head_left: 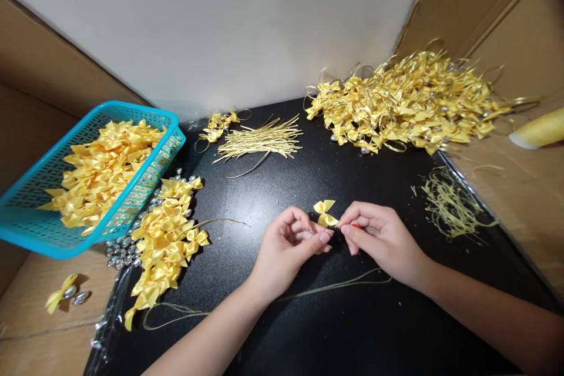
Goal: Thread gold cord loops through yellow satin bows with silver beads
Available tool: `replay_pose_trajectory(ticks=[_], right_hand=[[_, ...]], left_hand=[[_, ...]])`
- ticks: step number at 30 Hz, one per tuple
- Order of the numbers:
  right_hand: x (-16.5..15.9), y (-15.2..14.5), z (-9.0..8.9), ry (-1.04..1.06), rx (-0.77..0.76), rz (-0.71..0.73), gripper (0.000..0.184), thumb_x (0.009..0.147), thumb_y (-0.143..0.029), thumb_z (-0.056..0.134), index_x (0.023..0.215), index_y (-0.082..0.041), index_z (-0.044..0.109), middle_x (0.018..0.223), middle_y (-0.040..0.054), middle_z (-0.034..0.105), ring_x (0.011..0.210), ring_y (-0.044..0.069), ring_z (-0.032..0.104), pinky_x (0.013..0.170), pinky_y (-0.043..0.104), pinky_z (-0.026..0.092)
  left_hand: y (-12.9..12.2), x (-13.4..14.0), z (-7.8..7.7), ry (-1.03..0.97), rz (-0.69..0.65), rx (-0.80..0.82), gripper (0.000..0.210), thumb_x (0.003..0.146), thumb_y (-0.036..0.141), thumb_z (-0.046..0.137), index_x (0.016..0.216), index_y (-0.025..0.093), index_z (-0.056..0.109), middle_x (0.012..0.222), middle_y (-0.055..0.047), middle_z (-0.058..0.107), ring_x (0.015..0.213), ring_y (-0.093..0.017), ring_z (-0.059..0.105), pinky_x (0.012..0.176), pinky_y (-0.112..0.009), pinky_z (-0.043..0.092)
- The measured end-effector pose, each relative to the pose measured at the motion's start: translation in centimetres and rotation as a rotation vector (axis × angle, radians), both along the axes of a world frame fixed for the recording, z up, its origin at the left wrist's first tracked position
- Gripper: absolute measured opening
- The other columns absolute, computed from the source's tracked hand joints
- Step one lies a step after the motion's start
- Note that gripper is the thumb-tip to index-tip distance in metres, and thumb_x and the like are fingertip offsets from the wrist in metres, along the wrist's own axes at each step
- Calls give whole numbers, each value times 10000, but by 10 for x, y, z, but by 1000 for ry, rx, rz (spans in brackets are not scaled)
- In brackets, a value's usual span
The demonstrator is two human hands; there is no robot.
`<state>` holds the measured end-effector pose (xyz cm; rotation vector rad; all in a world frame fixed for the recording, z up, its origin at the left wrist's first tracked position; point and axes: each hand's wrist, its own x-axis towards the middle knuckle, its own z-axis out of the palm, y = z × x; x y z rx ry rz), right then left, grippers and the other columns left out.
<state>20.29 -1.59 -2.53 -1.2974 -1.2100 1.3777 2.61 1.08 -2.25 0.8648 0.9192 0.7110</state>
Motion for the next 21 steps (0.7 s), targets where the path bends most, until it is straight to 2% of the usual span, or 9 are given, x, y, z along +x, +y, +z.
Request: replay_pose_trajectory(ticks=[21], right_hand=[[-1, 0, 1, -32, 3, 47, 88, 795, -225, 581, 729, -169, 589, 508, -16, 598, 477, 114, 576, 518, 236, 452]], left_hand=[[0, 0, 1, -9, -18, -6, 314, 726, 196, 769, 729, 152, 458, 755, -26, 723, 638, -83, 655, 621, -188, 523]])
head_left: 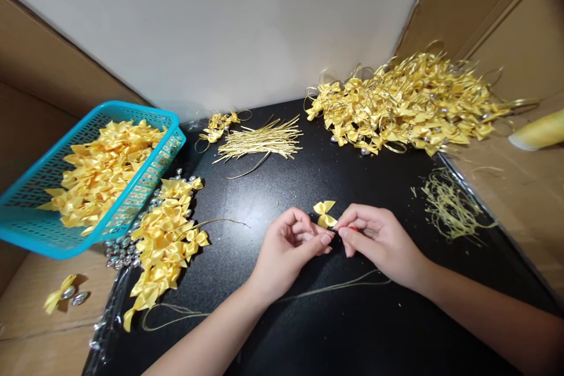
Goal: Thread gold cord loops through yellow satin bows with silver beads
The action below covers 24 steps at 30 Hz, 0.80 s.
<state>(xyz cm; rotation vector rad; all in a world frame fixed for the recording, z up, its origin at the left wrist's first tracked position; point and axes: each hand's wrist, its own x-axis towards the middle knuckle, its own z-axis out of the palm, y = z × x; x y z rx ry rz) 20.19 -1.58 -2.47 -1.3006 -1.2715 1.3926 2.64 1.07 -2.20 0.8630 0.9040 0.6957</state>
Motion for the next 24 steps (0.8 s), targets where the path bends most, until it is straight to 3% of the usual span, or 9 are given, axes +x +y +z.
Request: replay_pose_trajectory(ticks=[6, 14, 20, 24], right_hand=[[-2, -1, -1, 17, 14, 89, 111, 856, -263, 572, 813, -168, 612, 643, 20, 665, 618, 139, 637, 637, 274, 493], [3, 0, -8, 16, 15, 192, 138, 910, -284, 540, 1014, -195, 556, 644, -29, 625, 638, 118, 598, 653, 253, 453], [3, 2, -4, 23, 37, 236, 154, 897, -326, 553, 933, -176, 548, 620, -36, 586, 596, 104, 541, 620, 242, 415], [6, 6, -2, 94, 35, 203, 205, 868, -368, 584, 877, -167, 547, 596, -29, 591, 576, 103, 537, 602, 244, 403]], left_hand=[[0, 1, 2, -29, -19, 11, 318, 726, 190, 770, 714, 152, 454, 675, 8, 693, 632, -76, 640, 605, -169, 490], [1, -1, 1, -2, -52, 23, 392, 702, 232, 791, 734, 173, 405, 637, 24, 666, 573, -83, 621, 527, -164, 446], [3, -2, -2, 55, -100, 76, 417, 703, 276, 786, 740, 183, 381, 631, 25, 655, 551, -88, 610, 500, -164, 412], [2, -3, -1, 79, -85, 203, 325, 757, 261, 722, 837, 186, 416, 756, -8, 671, 694, -115, 631, 665, -233, 477]])
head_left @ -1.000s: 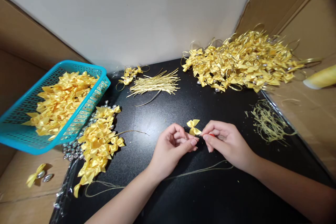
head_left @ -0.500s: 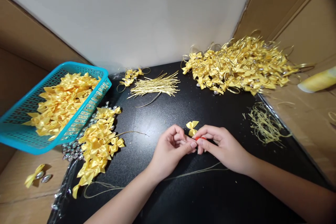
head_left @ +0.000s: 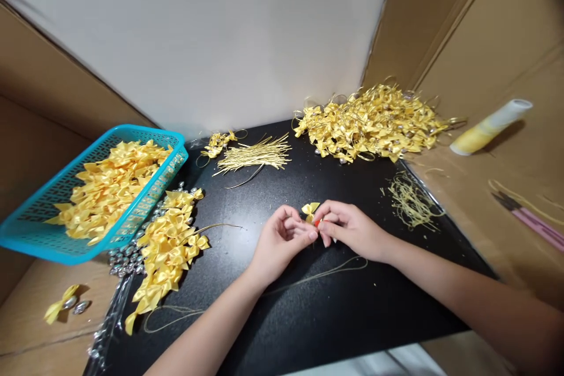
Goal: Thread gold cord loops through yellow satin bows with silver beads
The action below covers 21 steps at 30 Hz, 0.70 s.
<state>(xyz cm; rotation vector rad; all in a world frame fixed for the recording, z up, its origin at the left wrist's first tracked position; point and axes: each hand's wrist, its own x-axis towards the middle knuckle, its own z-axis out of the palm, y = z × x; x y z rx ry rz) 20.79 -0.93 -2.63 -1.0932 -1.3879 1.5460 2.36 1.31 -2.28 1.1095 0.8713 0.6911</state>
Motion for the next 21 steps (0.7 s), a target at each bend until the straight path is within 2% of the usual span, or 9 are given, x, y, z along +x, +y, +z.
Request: replay_pose_trajectory(ticks=[2, 4, 7, 9, 12, 15, 16, 19, 21], right_hand=[[5, 4, 3, 69, 0, -40, 248, 841, -406, 609, 865, -169, 541, 588, -29, 592, 548, 101, 528, 577, 244, 399], [12, 8, 7, 145, 25, -105, 279, 809, -434, 638, 851, -176, 541, 566, -38, 579, 523, 100, 516, 562, 248, 398], [23, 14, 13, 224, 86, -238, 288, 767, -439, 670, 835, -185, 553, 533, -50, 551, 503, 104, 495, 551, 257, 391], [27, 17, 13, 235, 121, -308, 287, 749, -433, 680, 827, -184, 559, 523, -50, 546, 496, 104, 482, 544, 259, 383], [30, 21, 10, 217, 150, -345, 293, 738, -429, 683, 817, -176, 557, 519, -49, 551, 489, 100, 476, 539, 258, 378], [30, 23, 5, 202, 166, -337, 302, 738, -430, 683, 815, -168, 553, 517, -51, 556, 484, 93, 476, 541, 253, 376], [30, 23, 4, 199, 170, -334, 308, 737, -434, 684, 814, -167, 551, 515, -53, 555, 481, 91, 475, 539, 252, 375], [30, 24, 2, 185, 174, -332, 317, 738, -446, 679, 810, -166, 549, 511, -54, 552, 476, 91, 475, 535, 253, 374], [30, 24, 2, 173, 176, -334, 317, 742, -450, 673, 808, -166, 551, 511, -52, 553, 478, 93, 476, 535, 255, 374]], left_hand=[[-4, -1, 5, 78, 9, 171, 223, 798, 245, 654, 860, 185, 449, 792, -13, 644, 733, -120, 602, 714, -257, 469], [-12, 0, 11, 245, -74, 408, 125, 802, 213, 614, 824, 182, 495, 758, -7, 601, 710, -126, 558, 691, -258, 447], [-30, 9, 17, 477, -399, 748, 84, 763, 193, 640, 806, 180, 569, 796, -32, 607, 765, -168, 552, 720, -289, 442], [-41, 20, 17, 613, -541, 882, 171, 762, 232, 671, 910, 177, 606, 908, -66, 629, 848, -213, 556, 761, -331, 452], [-48, 41, 13, 797, -515, 932, 258, 761, 286, 705, 966, 157, 616, 973, -94, 613, 896, -249, 551, 768, -364, 466], [-46, 57, 9, 885, -486, 950, 101, 812, 220, 656, 877, 148, 626, 923, -92, 614, 866, -240, 558, 765, -361, 464], [-45, 61, 8, 906, -500, 965, 48, 828, 192, 632, 831, 145, 626, 879, -89, 615, 840, -236, 559, 756, -359, 461], [-44, 67, 6, 933, -533, 1002, 126, 857, 137, 570, 735, 142, 602, 774, -83, 600, 771, -227, 555, 731, -361, 453], [-44, 67, 5, 916, -518, 1004, 143, 865, 115, 537, 732, 144, 581, 780, -89, 597, 777, -230, 555, 742, -370, 454]])
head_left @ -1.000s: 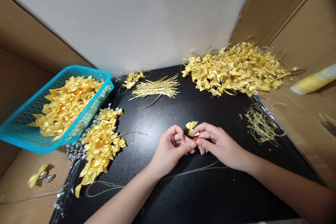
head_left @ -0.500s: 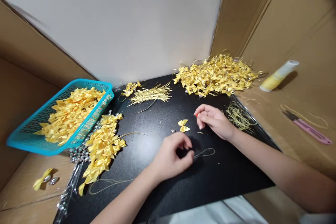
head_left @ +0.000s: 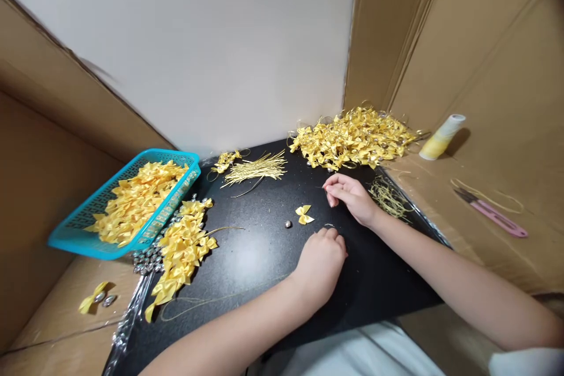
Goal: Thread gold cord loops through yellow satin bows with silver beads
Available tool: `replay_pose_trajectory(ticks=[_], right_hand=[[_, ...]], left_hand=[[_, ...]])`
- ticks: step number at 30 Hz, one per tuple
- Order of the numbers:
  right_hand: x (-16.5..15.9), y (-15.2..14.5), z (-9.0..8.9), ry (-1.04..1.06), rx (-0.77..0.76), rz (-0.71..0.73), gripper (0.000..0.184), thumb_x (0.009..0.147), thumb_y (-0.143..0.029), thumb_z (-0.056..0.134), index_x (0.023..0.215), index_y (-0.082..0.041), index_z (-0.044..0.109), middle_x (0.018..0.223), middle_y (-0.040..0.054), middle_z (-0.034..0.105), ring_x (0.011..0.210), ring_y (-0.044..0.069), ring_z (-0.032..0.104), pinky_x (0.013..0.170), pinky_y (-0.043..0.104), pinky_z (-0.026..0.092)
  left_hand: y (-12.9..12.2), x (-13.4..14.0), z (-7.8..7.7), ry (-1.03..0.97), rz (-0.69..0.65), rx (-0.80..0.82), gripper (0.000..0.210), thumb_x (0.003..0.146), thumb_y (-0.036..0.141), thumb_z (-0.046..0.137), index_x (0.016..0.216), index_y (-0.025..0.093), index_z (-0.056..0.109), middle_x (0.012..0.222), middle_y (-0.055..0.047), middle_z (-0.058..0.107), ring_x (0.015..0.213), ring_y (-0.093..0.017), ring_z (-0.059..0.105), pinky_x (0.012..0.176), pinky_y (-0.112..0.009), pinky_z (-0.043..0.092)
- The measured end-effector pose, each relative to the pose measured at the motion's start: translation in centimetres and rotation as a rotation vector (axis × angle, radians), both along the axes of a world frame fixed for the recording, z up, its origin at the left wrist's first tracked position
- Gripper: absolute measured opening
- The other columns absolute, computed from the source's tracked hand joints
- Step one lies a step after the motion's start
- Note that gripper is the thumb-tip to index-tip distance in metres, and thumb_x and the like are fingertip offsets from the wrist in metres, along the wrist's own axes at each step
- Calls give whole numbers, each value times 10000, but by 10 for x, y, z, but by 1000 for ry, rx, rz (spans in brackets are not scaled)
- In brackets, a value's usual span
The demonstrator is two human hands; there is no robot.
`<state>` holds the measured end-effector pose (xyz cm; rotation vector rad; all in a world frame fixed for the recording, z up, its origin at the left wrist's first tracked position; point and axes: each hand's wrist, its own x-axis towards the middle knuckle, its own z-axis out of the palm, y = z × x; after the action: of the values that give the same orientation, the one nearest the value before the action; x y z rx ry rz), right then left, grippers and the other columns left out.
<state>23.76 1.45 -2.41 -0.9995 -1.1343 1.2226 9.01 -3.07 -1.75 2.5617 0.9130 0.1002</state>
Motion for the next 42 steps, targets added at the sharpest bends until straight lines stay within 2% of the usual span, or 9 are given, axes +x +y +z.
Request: replay_pose_trajectory(ticks=[4, 10, 14, 17, 20, 23, 30, 38, 42], right_hand=[[0, 1, 0, 11, 5, -17, 320, 738, -456, 672, 802, -166, 551, 503, -53, 549, 475, 94, 471, 530, 256, 367], [-3, -2, 0, 26, -21, -20, 294, 762, -440, 657, 810, -168, 555, 506, -54, 540, 481, 95, 474, 532, 253, 356], [-10, -9, 0, 51, -59, 41, 289, 785, -429, 654, 829, -161, 557, 516, -52, 539, 490, 92, 471, 546, 252, 362], [-16, -16, 0, 77, -97, 105, 275, 806, -417, 651, 833, -162, 551, 523, -52, 539, 494, 88, 463, 552, 248, 364], [-23, -23, 1, 76, -125, 174, 267, 828, -415, 638, 835, -162, 552, 529, -46, 544, 498, 89, 464, 555, 248, 358], [-29, -27, 0, 71, -147, 222, 280, 834, -429, 634, 834, -161, 554, 540, -40, 551, 506, 90, 469, 560, 249, 354], [-33, -29, -3, 87, -215, 256, 322, 807, -467, 655, 840, -162, 557, 532, -38, 546, 506, 95, 464, 563, 252, 339], [-41, -34, 1, 254, -347, 270, 313, 746, -419, 710, 809, -152, 560, 609, -24, 579, 501, 71, 440, 544, 235, 301], [-42, -36, 2, 316, -396, 278, 306, 730, -405, 719, 793, -151, 560, 598, -30, 572, 513, 70, 433, 567, 233, 313]], left_hand=[[5, -15, 5, -219, -26, -191, 116, 891, 154, 503, 784, 166, 546, 913, -100, 617, 889, -229, 570, 819, -370, 463], [27, -45, 13, -812, 236, -911, 196, 942, 364, 476, 874, 180, 478, 1150, -138, 647, 1055, -207, 601, 938, -378, 436], [37, -52, 7, -1016, 320, -1230, 259, 892, 404, 575, 864, 181, 445, 1015, -114, 698, 942, -190, 656, 877, -348, 460], [38, -56, 2, -1117, 362, -1313, 280, 868, 389, 619, 841, 181, 433, 803, -33, 681, 608, -89, 589, 622, -223, 433], [36, -59, -1, -1181, 413, -1299, 290, 847, 371, 652, 858, 185, 430, 629, 45, 592, 431, -23, 343, 474, -170, 240], [33, -60, -3, -1187, 464, -1248, 309, 833, 378, 667, 933, 191, 443, 617, 50, 587, 445, -31, 279, 483, -190, 192], [30, -59, -11, -1124, 459, -1086, 324, 853, 444, 621, 971, 193, 454, 688, 19, 627, 547, -74, 424, 556, -217, 278], [24, -60, -11, -1038, 384, -696, 173, 959, 351, 470, 1047, 209, 425, 758, 28, 622, 732, -102, 568, 800, -263, 405], [22, -61, -14, -982, 378, -563, 139, 973, 317, 439, 1065, 218, 408, 813, 10, 646, 768, -107, 583, 785, -255, 429]])
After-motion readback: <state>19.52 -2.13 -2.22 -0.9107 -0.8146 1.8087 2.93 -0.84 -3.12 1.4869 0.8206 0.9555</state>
